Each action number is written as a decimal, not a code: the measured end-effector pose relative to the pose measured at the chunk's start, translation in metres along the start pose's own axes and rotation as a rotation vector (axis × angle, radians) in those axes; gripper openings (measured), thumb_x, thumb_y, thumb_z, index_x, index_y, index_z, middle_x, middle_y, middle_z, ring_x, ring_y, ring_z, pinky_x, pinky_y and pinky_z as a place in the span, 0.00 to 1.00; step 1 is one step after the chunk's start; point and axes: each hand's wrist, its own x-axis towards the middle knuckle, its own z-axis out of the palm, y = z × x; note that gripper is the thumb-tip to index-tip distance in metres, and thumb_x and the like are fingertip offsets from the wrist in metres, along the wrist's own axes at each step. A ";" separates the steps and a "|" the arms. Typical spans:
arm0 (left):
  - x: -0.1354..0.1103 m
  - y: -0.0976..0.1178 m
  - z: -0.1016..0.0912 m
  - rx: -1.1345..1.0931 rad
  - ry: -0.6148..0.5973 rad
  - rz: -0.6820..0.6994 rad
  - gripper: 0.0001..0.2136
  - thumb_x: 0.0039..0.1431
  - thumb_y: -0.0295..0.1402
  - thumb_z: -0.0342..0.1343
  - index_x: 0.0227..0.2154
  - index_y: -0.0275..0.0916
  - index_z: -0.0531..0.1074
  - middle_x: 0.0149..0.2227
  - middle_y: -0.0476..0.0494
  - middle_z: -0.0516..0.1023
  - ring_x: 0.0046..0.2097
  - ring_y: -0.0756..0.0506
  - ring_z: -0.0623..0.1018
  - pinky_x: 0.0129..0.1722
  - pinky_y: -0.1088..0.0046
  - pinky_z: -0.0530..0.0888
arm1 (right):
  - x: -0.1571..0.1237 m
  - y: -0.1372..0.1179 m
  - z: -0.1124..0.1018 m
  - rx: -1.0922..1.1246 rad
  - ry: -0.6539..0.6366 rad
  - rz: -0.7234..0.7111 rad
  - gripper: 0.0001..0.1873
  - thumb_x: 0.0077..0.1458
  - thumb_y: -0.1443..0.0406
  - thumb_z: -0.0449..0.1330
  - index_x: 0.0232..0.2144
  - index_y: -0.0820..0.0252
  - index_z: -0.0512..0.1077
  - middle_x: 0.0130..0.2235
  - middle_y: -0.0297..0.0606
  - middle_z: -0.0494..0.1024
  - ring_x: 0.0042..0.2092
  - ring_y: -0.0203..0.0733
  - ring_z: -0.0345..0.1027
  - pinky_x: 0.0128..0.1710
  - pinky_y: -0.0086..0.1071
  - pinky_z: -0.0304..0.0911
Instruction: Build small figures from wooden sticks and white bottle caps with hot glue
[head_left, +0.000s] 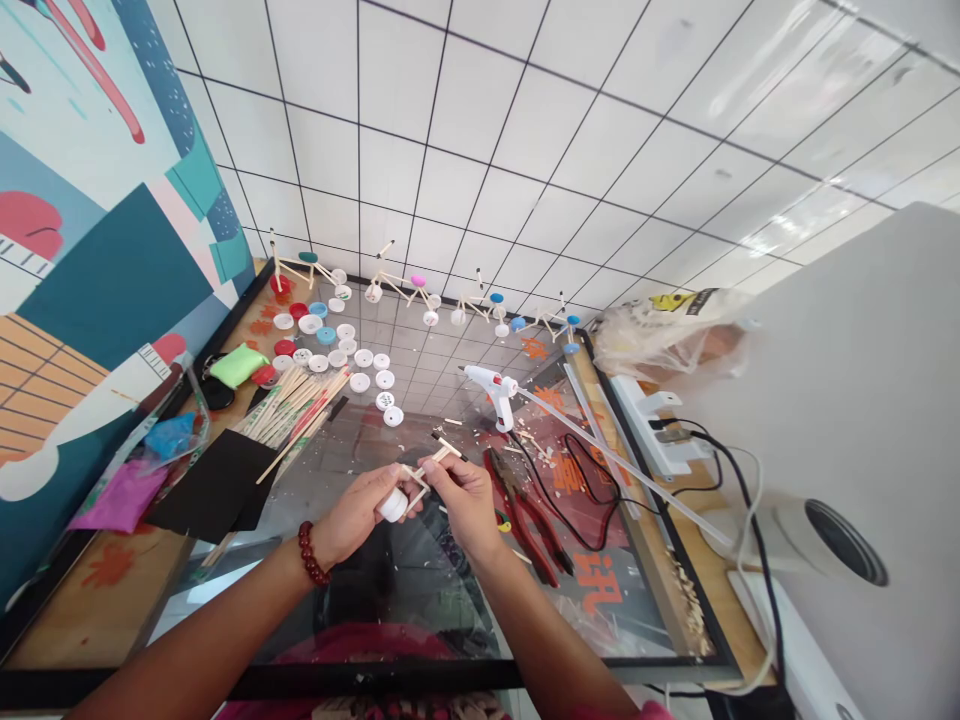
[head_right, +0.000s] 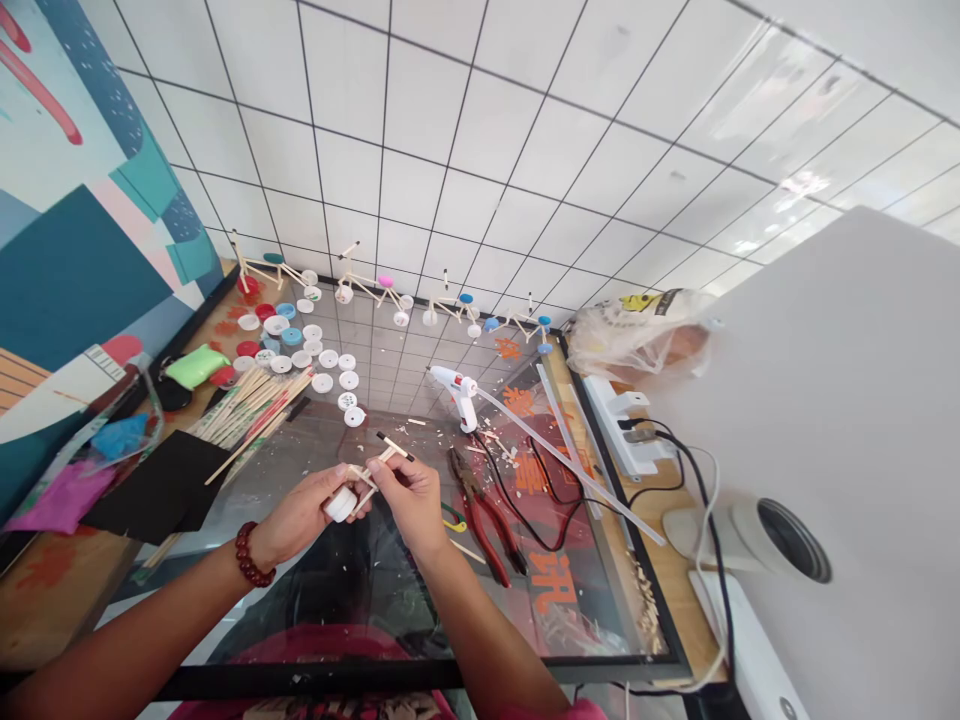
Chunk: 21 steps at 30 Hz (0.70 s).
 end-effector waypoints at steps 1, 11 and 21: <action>0.000 0.000 0.000 0.001 0.002 0.001 0.21 0.58 0.53 0.56 0.30 0.36 0.75 0.29 0.43 0.77 0.31 0.47 0.73 0.33 0.70 0.69 | 0.000 0.000 0.000 -0.004 -0.001 -0.005 0.17 0.52 0.53 0.67 0.22 0.58 0.75 0.21 0.31 0.74 0.21 0.35 0.65 0.24 0.31 0.65; 0.000 0.002 0.001 -0.005 0.001 -0.006 0.22 0.57 0.54 0.57 0.29 0.36 0.74 0.28 0.43 0.77 0.30 0.48 0.72 0.32 0.71 0.68 | 0.000 -0.002 0.002 -0.018 0.023 -0.004 0.17 0.52 0.53 0.66 0.20 0.58 0.75 0.20 0.31 0.74 0.20 0.35 0.64 0.23 0.31 0.64; 0.001 0.001 0.000 -0.003 0.003 -0.003 0.21 0.58 0.52 0.56 0.29 0.37 0.75 0.29 0.44 0.78 0.30 0.47 0.73 0.32 0.71 0.69 | -0.001 -0.001 0.002 0.015 0.010 0.025 0.16 0.52 0.53 0.66 0.22 0.57 0.75 0.20 0.30 0.74 0.20 0.36 0.65 0.22 0.32 0.66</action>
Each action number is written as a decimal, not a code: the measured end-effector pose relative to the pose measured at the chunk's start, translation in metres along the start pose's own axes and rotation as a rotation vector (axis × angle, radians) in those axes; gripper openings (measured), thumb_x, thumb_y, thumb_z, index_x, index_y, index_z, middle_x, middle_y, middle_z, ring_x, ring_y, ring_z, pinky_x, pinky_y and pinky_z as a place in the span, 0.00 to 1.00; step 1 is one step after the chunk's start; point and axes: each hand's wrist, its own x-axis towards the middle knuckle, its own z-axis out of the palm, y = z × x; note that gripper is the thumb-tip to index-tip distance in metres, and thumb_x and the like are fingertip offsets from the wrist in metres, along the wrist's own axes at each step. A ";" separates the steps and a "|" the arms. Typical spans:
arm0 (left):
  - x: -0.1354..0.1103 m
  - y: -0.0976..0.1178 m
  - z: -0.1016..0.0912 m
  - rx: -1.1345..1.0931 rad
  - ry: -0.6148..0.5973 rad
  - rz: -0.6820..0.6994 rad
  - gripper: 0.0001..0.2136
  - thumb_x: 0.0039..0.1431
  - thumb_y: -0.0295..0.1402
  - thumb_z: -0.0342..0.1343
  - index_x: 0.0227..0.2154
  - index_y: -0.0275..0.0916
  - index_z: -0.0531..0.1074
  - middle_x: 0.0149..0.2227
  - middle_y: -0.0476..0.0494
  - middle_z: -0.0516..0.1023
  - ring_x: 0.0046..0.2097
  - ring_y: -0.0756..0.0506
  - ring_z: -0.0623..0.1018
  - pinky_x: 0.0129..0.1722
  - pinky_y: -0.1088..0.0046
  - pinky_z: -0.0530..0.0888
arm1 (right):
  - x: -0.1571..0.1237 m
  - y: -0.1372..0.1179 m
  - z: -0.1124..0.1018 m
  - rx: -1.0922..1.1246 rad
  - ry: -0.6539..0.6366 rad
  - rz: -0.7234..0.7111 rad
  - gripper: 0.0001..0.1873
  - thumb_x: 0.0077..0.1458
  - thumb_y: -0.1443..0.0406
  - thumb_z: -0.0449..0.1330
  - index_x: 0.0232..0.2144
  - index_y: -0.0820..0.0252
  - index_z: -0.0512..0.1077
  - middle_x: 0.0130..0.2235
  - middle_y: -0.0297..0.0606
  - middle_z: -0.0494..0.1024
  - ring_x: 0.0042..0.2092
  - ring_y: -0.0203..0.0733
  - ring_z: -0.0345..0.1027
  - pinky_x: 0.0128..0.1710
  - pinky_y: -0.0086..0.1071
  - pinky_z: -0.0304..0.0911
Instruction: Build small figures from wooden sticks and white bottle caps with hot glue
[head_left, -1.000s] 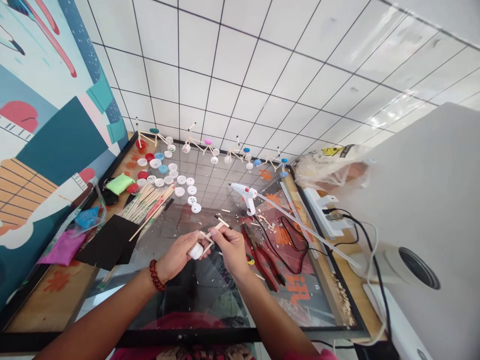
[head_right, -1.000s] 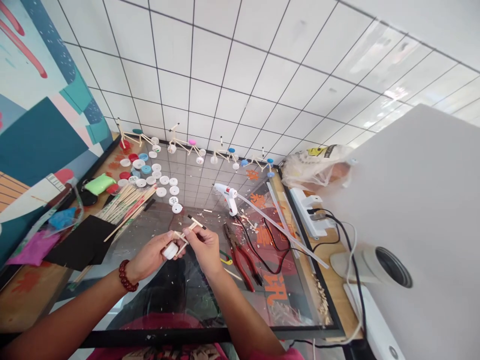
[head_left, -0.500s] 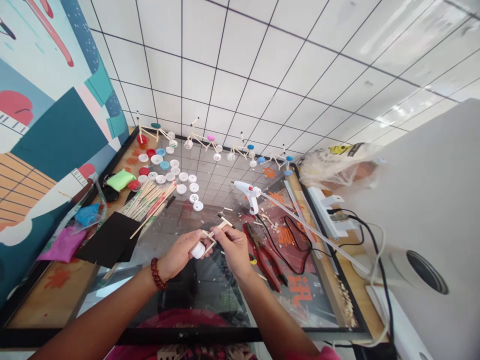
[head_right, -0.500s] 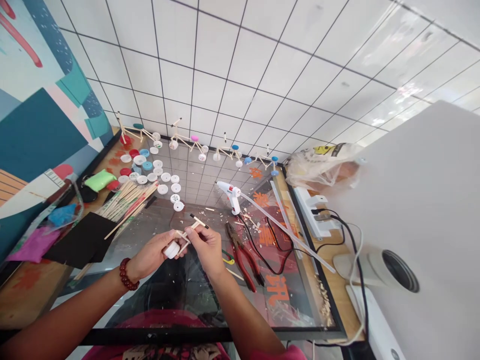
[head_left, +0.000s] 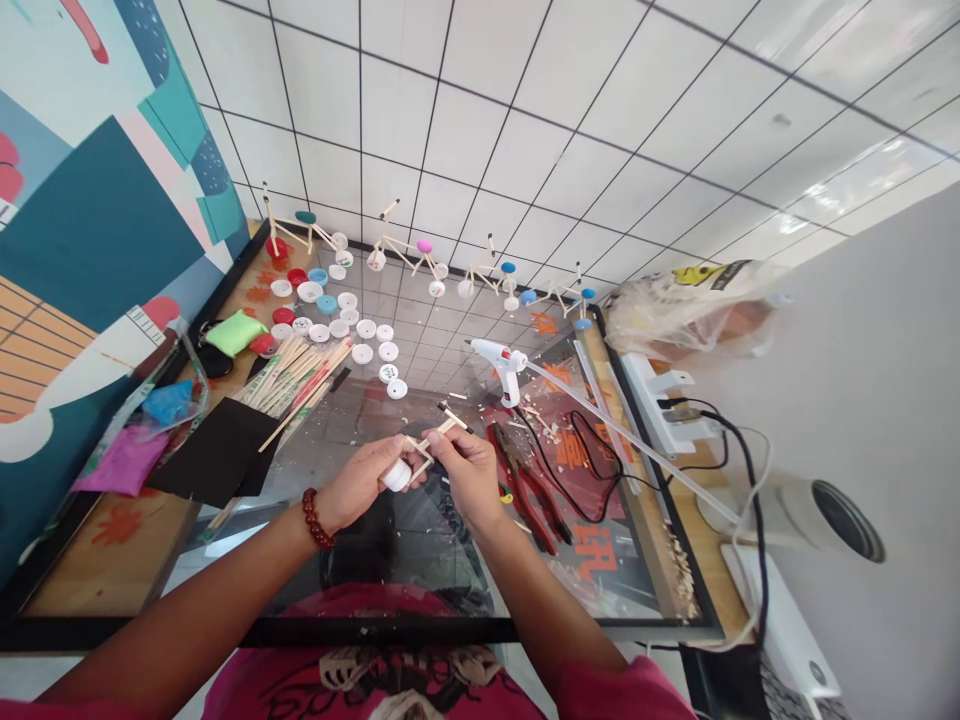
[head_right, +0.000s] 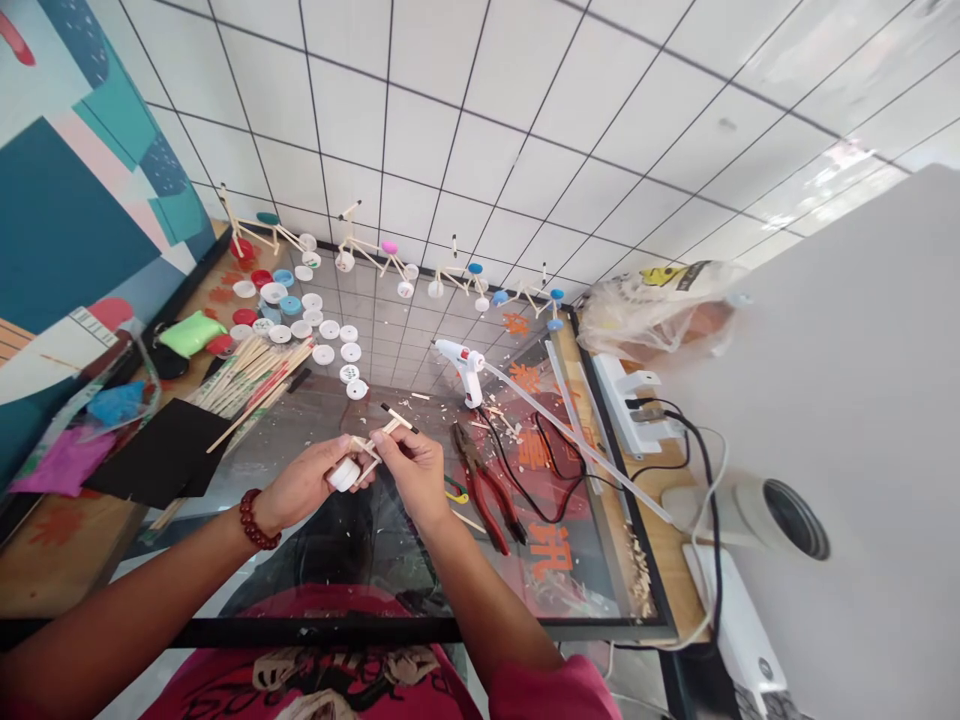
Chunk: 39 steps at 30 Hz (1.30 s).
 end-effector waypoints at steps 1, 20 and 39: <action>0.000 0.000 0.000 0.009 -0.001 -0.001 0.21 0.58 0.52 0.56 0.29 0.37 0.76 0.29 0.44 0.78 0.30 0.47 0.73 0.32 0.71 0.69 | 0.000 0.000 0.000 -0.008 0.004 -0.006 0.17 0.52 0.53 0.66 0.21 0.57 0.75 0.20 0.30 0.74 0.20 0.36 0.65 0.22 0.31 0.66; 0.001 0.003 0.001 0.019 -0.026 0.026 0.21 0.59 0.52 0.55 0.29 0.37 0.76 0.28 0.43 0.77 0.30 0.47 0.72 0.31 0.71 0.69 | -0.001 0.001 0.000 -0.026 0.013 0.008 0.19 0.49 0.49 0.67 0.22 0.58 0.74 0.21 0.31 0.74 0.21 0.35 0.64 0.23 0.32 0.66; 0.001 0.003 0.000 -0.021 -0.055 0.018 0.21 0.59 0.52 0.56 0.29 0.35 0.77 0.29 0.43 0.77 0.30 0.48 0.73 0.31 0.72 0.69 | -0.004 -0.002 0.003 0.051 0.003 0.004 0.16 0.51 0.52 0.67 0.31 0.59 0.78 0.21 0.29 0.73 0.20 0.34 0.65 0.24 0.31 0.66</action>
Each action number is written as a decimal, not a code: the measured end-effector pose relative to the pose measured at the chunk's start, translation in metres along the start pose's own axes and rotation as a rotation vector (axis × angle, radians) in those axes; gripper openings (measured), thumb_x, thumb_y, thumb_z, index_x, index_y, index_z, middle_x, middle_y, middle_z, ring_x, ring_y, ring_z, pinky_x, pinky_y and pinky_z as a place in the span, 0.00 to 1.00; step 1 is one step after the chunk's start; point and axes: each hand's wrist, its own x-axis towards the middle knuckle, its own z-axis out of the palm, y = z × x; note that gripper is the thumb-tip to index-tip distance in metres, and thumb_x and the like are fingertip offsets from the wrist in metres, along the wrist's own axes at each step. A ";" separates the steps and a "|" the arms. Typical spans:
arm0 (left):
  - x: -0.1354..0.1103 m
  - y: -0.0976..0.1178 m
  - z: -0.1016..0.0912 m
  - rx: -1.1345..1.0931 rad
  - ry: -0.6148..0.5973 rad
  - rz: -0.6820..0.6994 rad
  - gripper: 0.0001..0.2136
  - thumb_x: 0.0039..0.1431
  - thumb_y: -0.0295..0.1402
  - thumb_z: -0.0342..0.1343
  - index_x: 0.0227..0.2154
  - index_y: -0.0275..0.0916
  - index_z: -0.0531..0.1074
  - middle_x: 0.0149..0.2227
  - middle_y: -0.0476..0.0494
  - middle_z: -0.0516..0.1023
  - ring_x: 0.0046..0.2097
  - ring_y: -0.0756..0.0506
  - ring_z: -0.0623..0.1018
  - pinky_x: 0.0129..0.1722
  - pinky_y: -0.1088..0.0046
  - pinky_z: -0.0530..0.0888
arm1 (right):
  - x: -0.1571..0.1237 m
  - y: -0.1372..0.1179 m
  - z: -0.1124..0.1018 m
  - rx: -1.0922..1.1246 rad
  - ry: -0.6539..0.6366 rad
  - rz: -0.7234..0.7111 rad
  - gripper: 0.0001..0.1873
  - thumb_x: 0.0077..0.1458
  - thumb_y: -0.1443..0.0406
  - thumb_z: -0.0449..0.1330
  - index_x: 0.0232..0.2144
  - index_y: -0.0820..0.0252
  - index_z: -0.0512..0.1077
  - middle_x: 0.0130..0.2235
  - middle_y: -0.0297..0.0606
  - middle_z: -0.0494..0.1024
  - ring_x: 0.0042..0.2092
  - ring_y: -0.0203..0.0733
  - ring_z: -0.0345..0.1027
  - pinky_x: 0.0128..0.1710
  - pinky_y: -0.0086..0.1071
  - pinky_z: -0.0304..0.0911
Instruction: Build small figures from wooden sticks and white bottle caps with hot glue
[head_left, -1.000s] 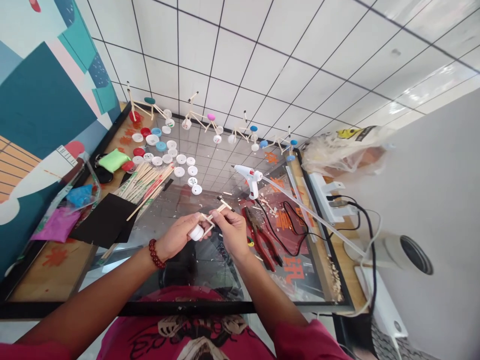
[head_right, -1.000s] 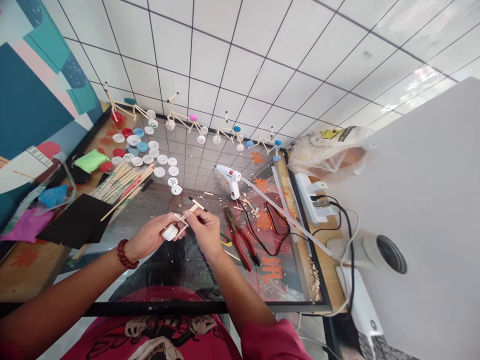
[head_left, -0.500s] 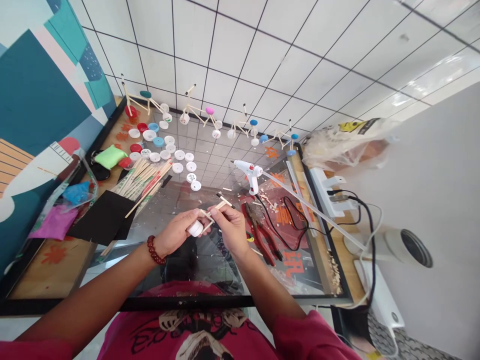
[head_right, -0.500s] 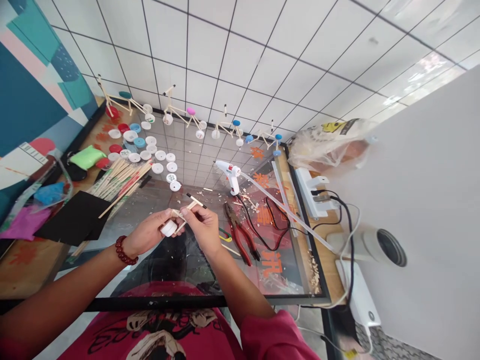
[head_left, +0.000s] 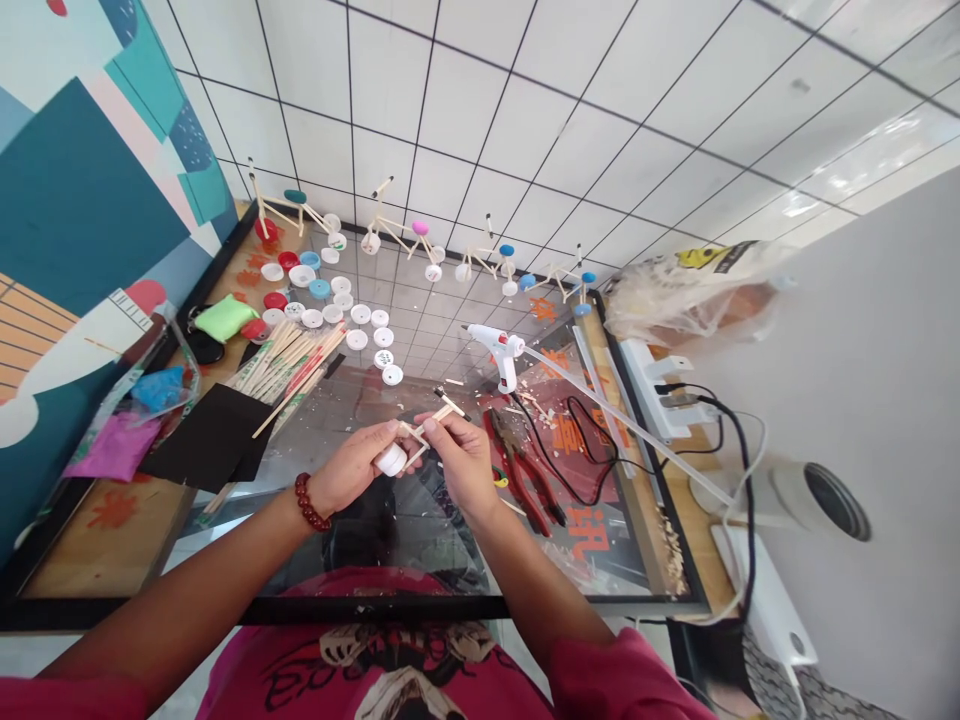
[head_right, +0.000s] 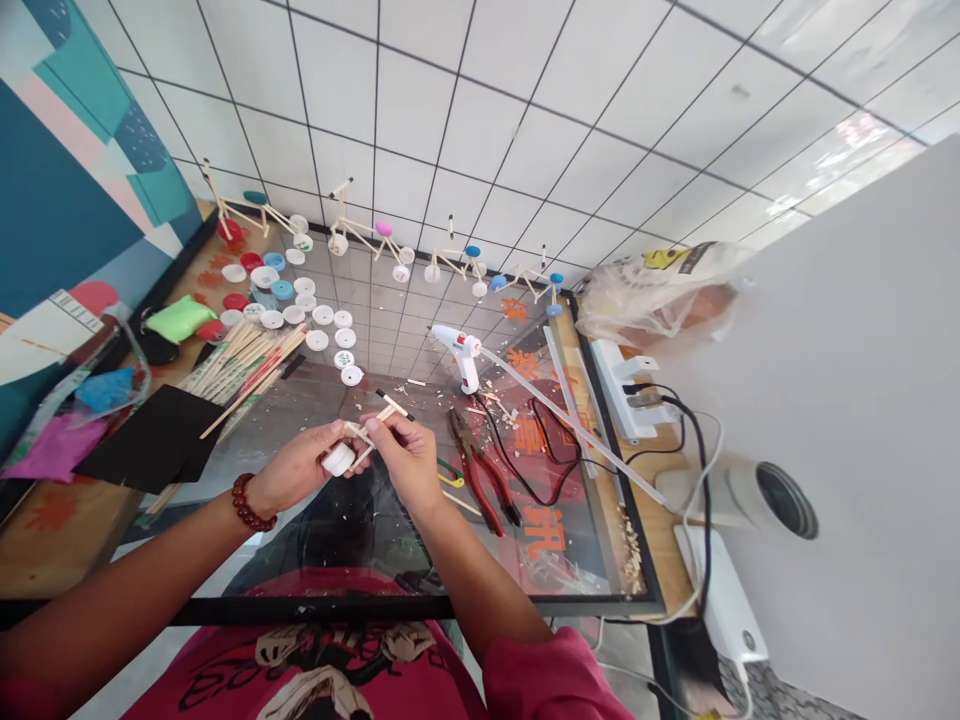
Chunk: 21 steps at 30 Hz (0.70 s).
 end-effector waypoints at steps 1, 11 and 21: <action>0.000 0.000 0.000 0.002 -0.001 0.002 0.21 0.59 0.52 0.56 0.29 0.35 0.76 0.29 0.43 0.77 0.30 0.47 0.73 0.31 0.72 0.69 | 0.000 0.000 0.000 0.002 -0.006 -0.001 0.15 0.52 0.53 0.67 0.30 0.59 0.78 0.20 0.29 0.72 0.20 0.35 0.65 0.23 0.31 0.66; -0.003 -0.004 -0.006 0.024 -0.016 -0.025 0.22 0.61 0.52 0.54 0.37 0.34 0.76 0.31 0.41 0.78 0.30 0.44 0.78 0.26 0.70 0.76 | 0.000 -0.002 -0.002 -0.067 -0.028 -0.065 0.15 0.52 0.52 0.67 0.31 0.58 0.82 0.21 0.32 0.75 0.21 0.35 0.65 0.23 0.29 0.63; -0.003 -0.007 -0.003 0.072 0.049 0.036 0.23 0.61 0.52 0.54 0.32 0.33 0.75 0.28 0.43 0.76 0.25 0.49 0.74 0.21 0.75 0.70 | 0.005 0.005 0.001 0.012 -0.006 -0.050 0.17 0.51 0.51 0.68 0.31 0.60 0.82 0.20 0.30 0.73 0.21 0.33 0.65 0.25 0.28 0.61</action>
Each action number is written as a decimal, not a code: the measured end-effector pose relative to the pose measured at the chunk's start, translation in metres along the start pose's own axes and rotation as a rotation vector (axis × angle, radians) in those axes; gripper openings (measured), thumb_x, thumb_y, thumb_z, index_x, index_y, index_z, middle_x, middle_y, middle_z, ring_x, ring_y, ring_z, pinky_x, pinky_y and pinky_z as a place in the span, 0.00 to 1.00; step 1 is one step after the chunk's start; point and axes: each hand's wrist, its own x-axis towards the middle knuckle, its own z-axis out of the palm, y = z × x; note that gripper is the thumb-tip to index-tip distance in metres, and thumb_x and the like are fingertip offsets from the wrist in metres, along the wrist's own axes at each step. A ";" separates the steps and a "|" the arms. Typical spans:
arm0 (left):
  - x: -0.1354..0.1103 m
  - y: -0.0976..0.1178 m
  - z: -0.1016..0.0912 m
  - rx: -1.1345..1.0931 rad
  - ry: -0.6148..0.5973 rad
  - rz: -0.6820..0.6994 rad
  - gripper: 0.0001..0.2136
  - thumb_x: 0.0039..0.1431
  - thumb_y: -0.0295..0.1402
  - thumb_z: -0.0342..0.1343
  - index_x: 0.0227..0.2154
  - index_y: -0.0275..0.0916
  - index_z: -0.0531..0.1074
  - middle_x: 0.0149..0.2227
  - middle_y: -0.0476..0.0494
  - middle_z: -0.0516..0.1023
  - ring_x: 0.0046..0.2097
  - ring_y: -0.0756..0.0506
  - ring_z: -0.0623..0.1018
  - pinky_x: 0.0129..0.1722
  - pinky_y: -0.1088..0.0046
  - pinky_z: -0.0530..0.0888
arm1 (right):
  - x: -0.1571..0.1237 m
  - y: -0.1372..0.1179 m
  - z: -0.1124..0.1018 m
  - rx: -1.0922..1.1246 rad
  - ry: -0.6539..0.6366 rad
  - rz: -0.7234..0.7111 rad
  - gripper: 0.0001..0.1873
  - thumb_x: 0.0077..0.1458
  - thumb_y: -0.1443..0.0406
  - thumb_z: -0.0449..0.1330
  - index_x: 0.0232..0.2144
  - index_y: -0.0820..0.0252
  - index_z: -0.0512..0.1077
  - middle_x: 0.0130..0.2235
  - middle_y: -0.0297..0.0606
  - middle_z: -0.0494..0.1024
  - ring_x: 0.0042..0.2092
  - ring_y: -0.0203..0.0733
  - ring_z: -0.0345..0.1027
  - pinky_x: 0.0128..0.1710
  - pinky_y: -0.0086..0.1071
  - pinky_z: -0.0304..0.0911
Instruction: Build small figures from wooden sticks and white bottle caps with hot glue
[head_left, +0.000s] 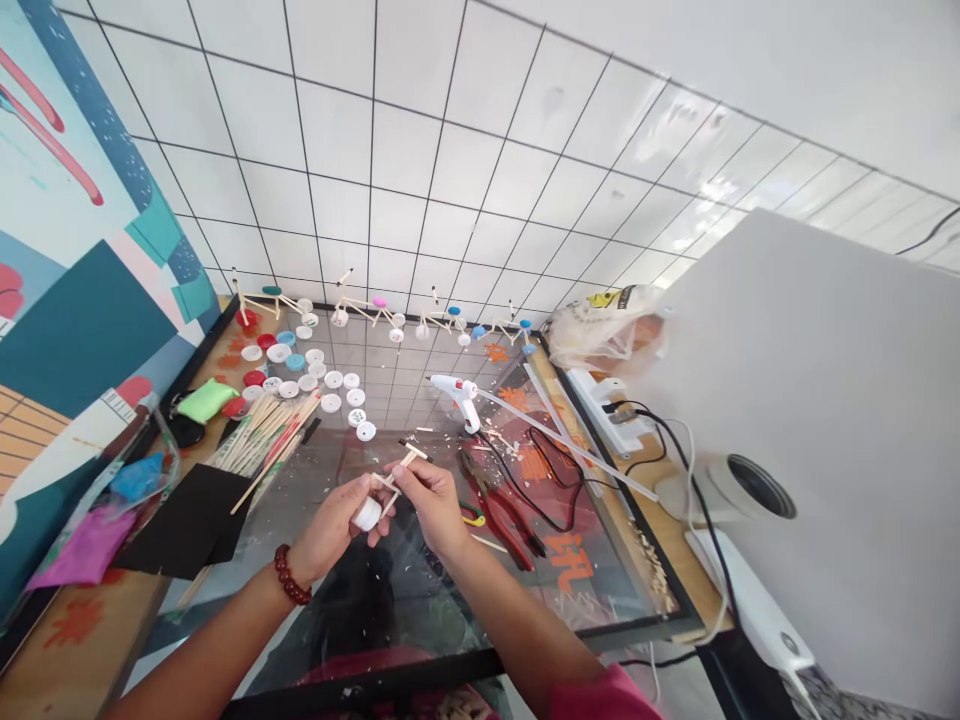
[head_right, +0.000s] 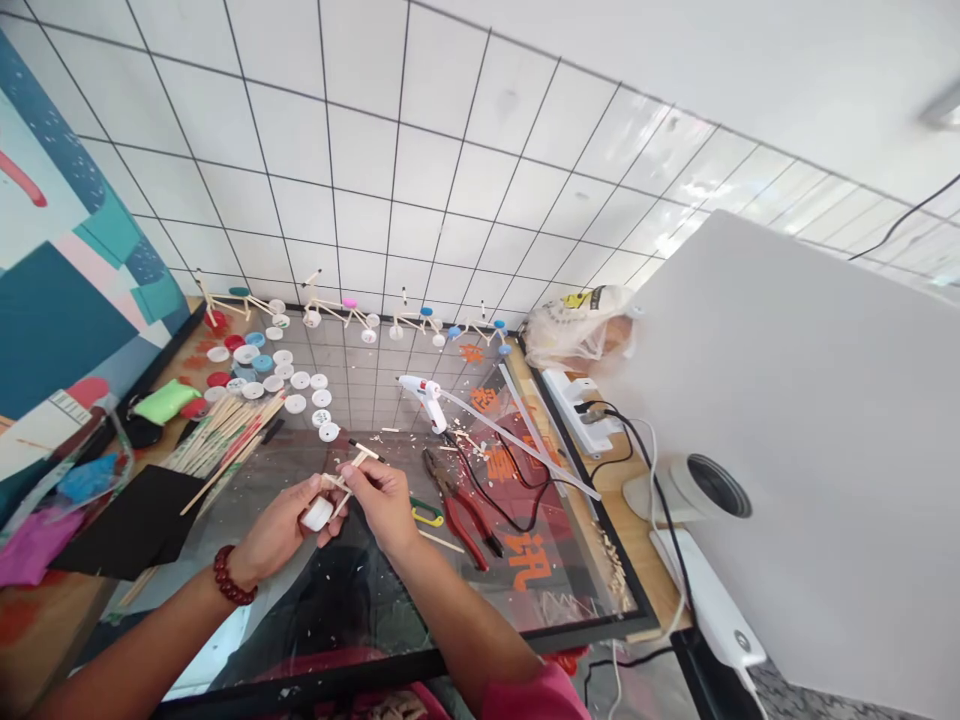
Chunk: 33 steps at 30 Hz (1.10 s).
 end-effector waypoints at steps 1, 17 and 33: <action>0.000 0.001 0.000 0.003 0.000 -0.001 0.23 0.61 0.53 0.55 0.32 0.33 0.75 0.28 0.43 0.76 0.25 0.49 0.73 0.21 0.75 0.70 | 0.000 0.000 0.000 0.004 -0.008 0.004 0.17 0.51 0.51 0.67 0.31 0.60 0.82 0.19 0.30 0.73 0.21 0.34 0.65 0.25 0.28 0.61; 0.001 0.002 0.001 0.020 -0.001 0.004 0.22 0.61 0.52 0.55 0.31 0.34 0.75 0.26 0.43 0.76 0.23 0.50 0.72 0.21 0.75 0.69 | -0.002 0.004 -0.005 -0.029 -0.033 -0.009 0.16 0.55 0.53 0.66 0.32 0.60 0.81 0.21 0.31 0.74 0.21 0.34 0.66 0.25 0.29 0.63; 0.001 0.002 -0.001 0.005 -0.033 -0.026 0.23 0.61 0.52 0.53 0.29 0.34 0.74 0.25 0.42 0.76 0.25 0.48 0.73 0.22 0.74 0.69 | -0.004 0.001 -0.005 -0.101 0.002 0.015 0.15 0.55 0.53 0.65 0.32 0.59 0.81 0.22 0.31 0.75 0.22 0.35 0.67 0.26 0.31 0.66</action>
